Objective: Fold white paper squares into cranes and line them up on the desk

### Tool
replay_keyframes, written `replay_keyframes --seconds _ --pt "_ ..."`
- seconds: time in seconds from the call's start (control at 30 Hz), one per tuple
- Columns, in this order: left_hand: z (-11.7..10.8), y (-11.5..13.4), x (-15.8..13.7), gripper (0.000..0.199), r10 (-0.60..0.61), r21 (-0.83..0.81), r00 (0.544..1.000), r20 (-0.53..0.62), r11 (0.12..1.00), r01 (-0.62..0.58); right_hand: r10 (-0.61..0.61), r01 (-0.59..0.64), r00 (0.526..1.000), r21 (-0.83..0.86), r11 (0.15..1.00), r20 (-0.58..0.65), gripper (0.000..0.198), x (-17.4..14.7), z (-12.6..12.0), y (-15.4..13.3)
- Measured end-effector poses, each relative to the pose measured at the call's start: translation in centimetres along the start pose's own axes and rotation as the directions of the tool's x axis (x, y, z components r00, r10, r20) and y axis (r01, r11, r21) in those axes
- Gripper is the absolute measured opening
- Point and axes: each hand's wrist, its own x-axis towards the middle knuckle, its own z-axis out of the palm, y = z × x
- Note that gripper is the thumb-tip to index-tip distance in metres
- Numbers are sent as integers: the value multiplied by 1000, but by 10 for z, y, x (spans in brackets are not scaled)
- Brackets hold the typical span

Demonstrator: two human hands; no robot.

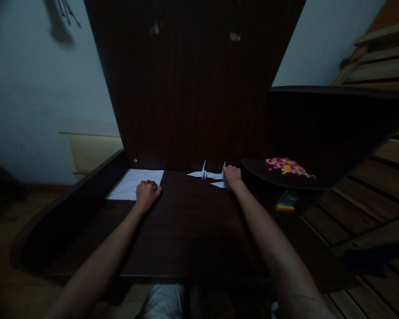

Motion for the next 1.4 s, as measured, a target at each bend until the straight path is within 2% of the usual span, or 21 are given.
replay_keyframes --seconds 0.57,1.07,1.17,1.3,1.4 --pt "-1 1 0 41 -10 -14 998 61 1000 11 50 -55 996 73 996 68 30 16 12 5" --pt "-4 2 -1 39 -19 -16 998 68 1000 20 72 -80 995 124 989 68 33 17 4 3" --pt "-3 2 -1 39 -17 -15 998 57 1000 18 86 -90 996 147 985 35 32 14 0 5" --pt "-1 1 0 40 -11 -8 999 33 1000 11 171 -144 978 212 966 -115 37 2 -6 13" --pt "-1 1 0 40 -8 -22 999 38 1000 9 234 -206 968 246 947 -91 52 -11 -6 18"
